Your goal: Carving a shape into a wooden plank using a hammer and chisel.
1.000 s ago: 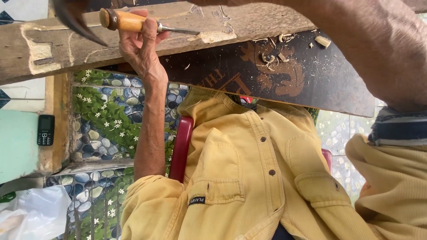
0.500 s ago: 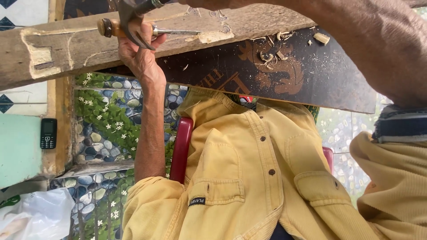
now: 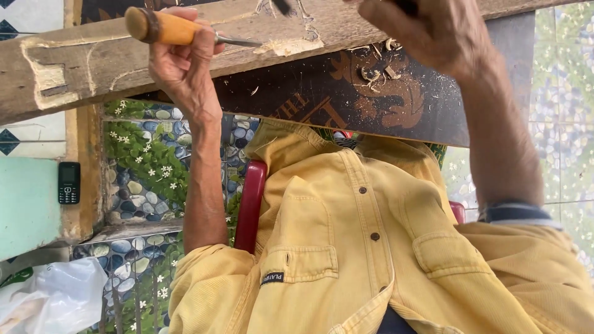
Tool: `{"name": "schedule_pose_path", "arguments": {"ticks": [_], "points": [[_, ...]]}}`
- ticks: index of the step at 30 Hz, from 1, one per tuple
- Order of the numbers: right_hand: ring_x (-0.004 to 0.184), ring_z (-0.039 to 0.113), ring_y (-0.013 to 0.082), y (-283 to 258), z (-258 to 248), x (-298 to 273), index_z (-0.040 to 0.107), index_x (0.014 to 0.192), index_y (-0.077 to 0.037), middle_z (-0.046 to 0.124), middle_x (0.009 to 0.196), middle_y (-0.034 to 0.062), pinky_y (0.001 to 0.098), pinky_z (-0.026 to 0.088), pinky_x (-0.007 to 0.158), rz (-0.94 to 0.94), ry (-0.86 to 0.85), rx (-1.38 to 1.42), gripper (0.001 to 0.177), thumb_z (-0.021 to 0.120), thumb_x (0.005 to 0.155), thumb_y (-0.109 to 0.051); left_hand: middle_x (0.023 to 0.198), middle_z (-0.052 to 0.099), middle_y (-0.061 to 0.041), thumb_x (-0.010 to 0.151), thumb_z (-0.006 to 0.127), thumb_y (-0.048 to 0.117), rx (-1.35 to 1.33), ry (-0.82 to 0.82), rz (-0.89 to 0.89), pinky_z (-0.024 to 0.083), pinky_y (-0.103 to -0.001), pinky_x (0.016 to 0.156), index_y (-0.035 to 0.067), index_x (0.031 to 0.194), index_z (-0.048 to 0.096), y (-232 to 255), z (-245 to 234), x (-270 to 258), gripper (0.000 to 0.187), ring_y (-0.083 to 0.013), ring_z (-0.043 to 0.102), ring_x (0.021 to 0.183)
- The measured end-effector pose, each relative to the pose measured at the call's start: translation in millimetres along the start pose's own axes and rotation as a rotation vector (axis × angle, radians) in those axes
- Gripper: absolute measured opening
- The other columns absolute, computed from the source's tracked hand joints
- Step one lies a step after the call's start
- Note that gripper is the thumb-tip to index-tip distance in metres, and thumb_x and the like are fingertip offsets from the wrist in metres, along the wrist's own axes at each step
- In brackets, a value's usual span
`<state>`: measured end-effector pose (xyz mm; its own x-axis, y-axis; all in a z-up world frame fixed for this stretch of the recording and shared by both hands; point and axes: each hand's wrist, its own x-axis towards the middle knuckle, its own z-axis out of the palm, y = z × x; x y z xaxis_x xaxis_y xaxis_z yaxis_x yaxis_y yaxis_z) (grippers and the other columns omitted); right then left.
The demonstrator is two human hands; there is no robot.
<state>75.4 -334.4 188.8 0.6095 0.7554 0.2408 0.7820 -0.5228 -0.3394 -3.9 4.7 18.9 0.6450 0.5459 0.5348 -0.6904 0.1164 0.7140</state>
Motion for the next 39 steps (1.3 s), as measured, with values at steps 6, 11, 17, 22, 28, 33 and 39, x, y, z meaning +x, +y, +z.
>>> {"name": "schedule_pose_path", "arguments": {"ticks": [6,11,17,22,28,33,39], "points": [[0.048,0.046,0.0145,8,23,-68,0.066,0.125,0.015,0.058,0.074,0.0109,0.0278,0.037,0.038,0.109,0.03,0.182,0.024,0.054,0.117,-0.004,0.129,0.065,-0.005,0.11,0.08,0.014,0.107,-0.114,0.09,0.069,-0.035,0.1,0.014,0.127,0.066,18,20,-1,0.022,-0.0237,0.069,0.11],[0.052,0.052,0.0147,27,46,-129,0.065,0.13,0.008,0.062,0.079,0.0106,0.0247,0.041,0.039,0.376,0.003,0.31,0.025,0.053,0.116,-0.01,0.127,0.067,-0.002,0.11,0.08,0.019,0.149,-0.164,0.116,0.071,-0.03,0.09,0.016,0.122,0.067,8,39,0,0.018,-0.0228,0.073,0.104],[0.054,0.05,0.013,28,59,-174,0.069,0.127,0.001,0.059,0.076,0.0072,0.0237,0.041,0.044,0.636,0.007,0.427,0.023,0.057,0.113,-0.012,0.123,0.068,-0.002,0.108,0.078,0.033,0.473,-0.237,0.173,0.075,-0.027,0.081,0.016,0.122,0.068,10,60,0,0.024,-0.0204,0.079,0.097],[0.057,0.042,0.0126,15,59,-178,0.072,0.125,-0.005,0.049,0.072,0.0039,0.0249,0.031,0.049,0.85,0.038,0.509,0.022,0.057,0.112,-0.014,0.121,0.064,-0.005,0.107,0.08,0.028,0.583,-0.298,0.179,0.075,-0.03,0.088,0.011,0.124,0.069,23,70,1,0.026,-0.0217,0.078,0.097],[0.069,0.05,0.0165,23,61,-184,0.071,0.127,0.0,0.059,0.095,0.0066,0.0268,0.039,0.056,0.814,0.065,0.525,0.022,0.059,0.112,-0.01,0.117,0.062,-0.002,0.107,0.081,0.027,0.675,-0.358,0.253,0.075,-0.026,0.081,0.013,0.125,0.068,19,76,7,0.026,-0.0175,0.074,0.095],[0.066,0.049,0.0148,27,61,-188,0.075,0.127,-0.009,0.06,0.082,0.0044,0.0285,0.036,0.057,0.791,0.021,0.444,0.023,0.059,0.112,-0.017,0.116,0.066,-0.005,0.106,0.082,0.031,0.825,-0.428,0.329,0.074,-0.025,0.073,0.009,0.12,0.063,5,81,7,0.033,-0.0151,0.077,0.083],[0.059,0.048,0.0152,30,62,-191,0.072,0.128,-0.005,0.057,0.077,0.006,0.0282,0.035,0.05,0.803,0.039,0.485,0.023,0.059,0.113,-0.016,0.113,0.062,-0.005,0.107,0.085,0.025,0.817,-0.528,0.32,0.067,-0.031,0.078,0.009,0.127,0.06,28,98,23,0.035,-0.0164,0.071,0.08]]}}
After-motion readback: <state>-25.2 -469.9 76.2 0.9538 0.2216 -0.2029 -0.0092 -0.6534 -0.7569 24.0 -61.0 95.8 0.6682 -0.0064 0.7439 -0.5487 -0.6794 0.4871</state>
